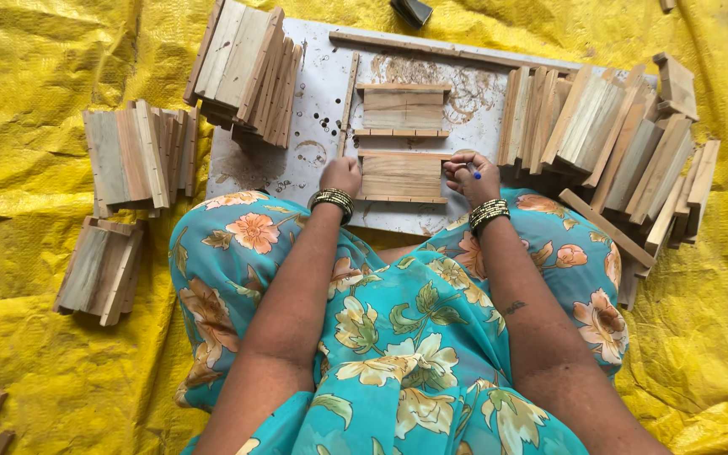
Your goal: The person sits on a tarp on the ground with stacks of small wooden box parts around them. They align wooden side panels on a work board, hold them in place, and draw marking lines on the wood with a pen, working through pieces one at a time and repositioning the panels between marks.
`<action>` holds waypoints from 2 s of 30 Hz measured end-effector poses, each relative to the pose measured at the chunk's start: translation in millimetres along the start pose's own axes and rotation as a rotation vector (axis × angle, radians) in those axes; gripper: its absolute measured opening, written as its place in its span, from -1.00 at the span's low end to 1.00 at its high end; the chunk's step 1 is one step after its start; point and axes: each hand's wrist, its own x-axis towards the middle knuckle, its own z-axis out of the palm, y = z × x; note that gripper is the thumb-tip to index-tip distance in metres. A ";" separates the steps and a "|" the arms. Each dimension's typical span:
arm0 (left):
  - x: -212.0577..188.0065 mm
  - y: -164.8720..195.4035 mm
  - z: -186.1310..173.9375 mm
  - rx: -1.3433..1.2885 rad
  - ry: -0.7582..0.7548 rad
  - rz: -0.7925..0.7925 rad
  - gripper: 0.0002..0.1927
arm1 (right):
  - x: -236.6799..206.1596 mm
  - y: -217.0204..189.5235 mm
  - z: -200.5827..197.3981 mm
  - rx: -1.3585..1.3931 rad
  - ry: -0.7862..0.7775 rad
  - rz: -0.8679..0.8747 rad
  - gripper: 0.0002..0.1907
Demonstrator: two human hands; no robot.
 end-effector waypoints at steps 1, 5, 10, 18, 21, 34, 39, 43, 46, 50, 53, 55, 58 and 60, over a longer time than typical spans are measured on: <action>0.8 1.1 2.0 -0.023 -0.055 -0.020 -0.79 | 0.1 -0.1 1.2 0.020 -0.009 -0.007 -0.71; -2.4 -1.4 12.4 -0.032 0.094 0.126 -0.79 | -2.4 3.5 9.4 0.045 -0.070 -0.145 -0.63; -4.1 -2.4 18.1 -0.061 0.270 0.179 -0.71 | -5.6 2.0 15.0 0.138 -0.106 -0.130 -0.54; 2.6 -1.5 12.5 -0.385 0.043 -0.018 -0.63 | -5.8 -3.8 18.5 0.367 -0.046 -0.060 -0.53; 5.7 -2.8 19.4 -0.610 0.095 -0.009 -0.62 | -6.2 -5.0 19.6 0.402 -0.043 -0.055 -0.55; 9.7 -4.8 23.4 -0.766 0.106 -0.076 -0.57 | -3.4 -3.7 20.9 0.445 -0.057 -0.056 -0.59; 11.1 -4.0 24.6 -0.711 0.122 -0.088 -0.55 | 0.1 -0.2 18.2 0.421 -0.060 -0.046 -0.54; 11.2 -3.1 24.7 -0.711 0.124 -0.104 -0.54 | 1.6 2.2 16.9 0.422 -0.066 -0.049 -0.55; 11.4 -2.6 24.0 -0.688 0.131 -0.097 -0.53 | 2.4 3.7 17.0 0.431 -0.065 -0.053 -0.57; 10.7 -1.4 23.5 -0.605 0.144 -0.107 -0.53 | 3.4 5.2 16.6 0.410 -0.062 -0.057 -0.56; 10.2 0.7 22.0 -0.590 0.136 -0.112 -0.51 | 3.7 5.0 16.8 0.397 -0.061 -0.067 -0.56; 9.7 2.0 20.8 -0.589 0.138 -0.108 -0.49 | 3.7 4.7 17.1 0.410 -0.059 -0.069 -0.56; 8.2 3.6 19.4 -0.574 0.102 -0.119 -0.52 | 3.4 4.5 17.7 0.414 -0.055 -0.064 -0.57; 7.5 4.8 19.3 -0.558 0.117 -0.115 -0.54 | 3.4 4.3 17.6 0.414 -0.052 -0.060 -0.57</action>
